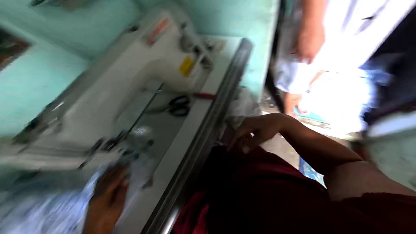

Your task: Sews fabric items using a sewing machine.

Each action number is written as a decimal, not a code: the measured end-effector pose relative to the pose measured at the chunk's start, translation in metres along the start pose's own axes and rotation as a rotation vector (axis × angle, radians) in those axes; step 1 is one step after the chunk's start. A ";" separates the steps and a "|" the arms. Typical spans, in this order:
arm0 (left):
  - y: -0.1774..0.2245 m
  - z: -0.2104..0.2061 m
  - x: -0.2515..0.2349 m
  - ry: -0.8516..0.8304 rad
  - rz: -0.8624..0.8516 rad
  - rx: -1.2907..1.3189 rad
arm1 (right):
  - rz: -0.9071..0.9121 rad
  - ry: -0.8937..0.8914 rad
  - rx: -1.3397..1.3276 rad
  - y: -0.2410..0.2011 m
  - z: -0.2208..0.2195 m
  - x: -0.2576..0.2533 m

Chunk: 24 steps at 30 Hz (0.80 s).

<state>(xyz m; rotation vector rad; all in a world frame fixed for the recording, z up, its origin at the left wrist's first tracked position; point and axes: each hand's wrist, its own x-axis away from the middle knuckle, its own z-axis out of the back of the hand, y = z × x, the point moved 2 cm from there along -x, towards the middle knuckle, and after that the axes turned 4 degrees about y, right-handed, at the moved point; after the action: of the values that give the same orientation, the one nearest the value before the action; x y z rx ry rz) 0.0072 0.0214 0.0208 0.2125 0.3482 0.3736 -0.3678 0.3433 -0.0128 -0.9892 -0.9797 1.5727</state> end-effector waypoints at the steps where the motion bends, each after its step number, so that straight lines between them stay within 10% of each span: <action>1: -0.001 -0.002 0.002 0.042 0.018 0.008 | 0.163 -0.106 0.037 -0.012 -0.016 -0.033; 10: 0.003 -0.005 0.007 0.036 0.104 -0.065 | 0.246 -0.044 0.719 -0.042 -0.150 -0.222; 24: 0.057 -0.003 -0.002 -0.107 0.389 -0.318 | 0.232 0.028 0.922 -0.024 -0.116 -0.245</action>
<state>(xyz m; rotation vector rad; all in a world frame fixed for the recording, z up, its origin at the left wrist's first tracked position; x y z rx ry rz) -0.0141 0.0724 0.0337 -0.0141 0.1361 0.7909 -0.2096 0.1218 0.0021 -0.4638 -0.0447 1.9051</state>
